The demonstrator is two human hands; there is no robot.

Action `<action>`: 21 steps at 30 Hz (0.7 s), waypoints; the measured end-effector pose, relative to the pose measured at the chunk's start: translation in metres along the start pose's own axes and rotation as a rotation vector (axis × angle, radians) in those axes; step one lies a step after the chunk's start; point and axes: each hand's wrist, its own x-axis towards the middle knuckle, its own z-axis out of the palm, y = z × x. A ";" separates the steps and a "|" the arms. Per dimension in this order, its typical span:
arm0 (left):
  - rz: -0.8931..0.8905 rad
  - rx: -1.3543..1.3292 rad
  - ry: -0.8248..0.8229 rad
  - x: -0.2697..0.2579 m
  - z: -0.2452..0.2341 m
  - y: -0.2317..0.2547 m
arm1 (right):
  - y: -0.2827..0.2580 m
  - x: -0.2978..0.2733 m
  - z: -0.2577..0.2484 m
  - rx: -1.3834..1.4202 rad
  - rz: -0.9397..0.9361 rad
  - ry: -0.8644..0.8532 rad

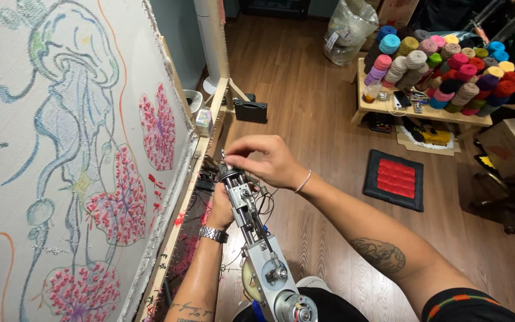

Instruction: Using a tufting gun to apply yarn to a canvas stretched on a wooden frame to create a rug.

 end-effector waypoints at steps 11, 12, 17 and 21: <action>0.042 0.085 -0.041 -0.001 0.005 -0.008 | 0.031 0.016 -0.005 0.441 0.207 -0.268; 0.042 0.085 -0.037 -0.001 0.005 -0.005 | 0.034 0.016 -0.005 0.442 0.207 -0.272; 0.057 -0.068 -0.103 -0.003 0.004 0.007 | 0.077 0.008 -0.001 0.606 0.351 -0.305; 0.014 -0.178 -0.072 -0.003 -0.002 0.000 | 0.072 0.009 -0.007 0.531 0.336 -0.304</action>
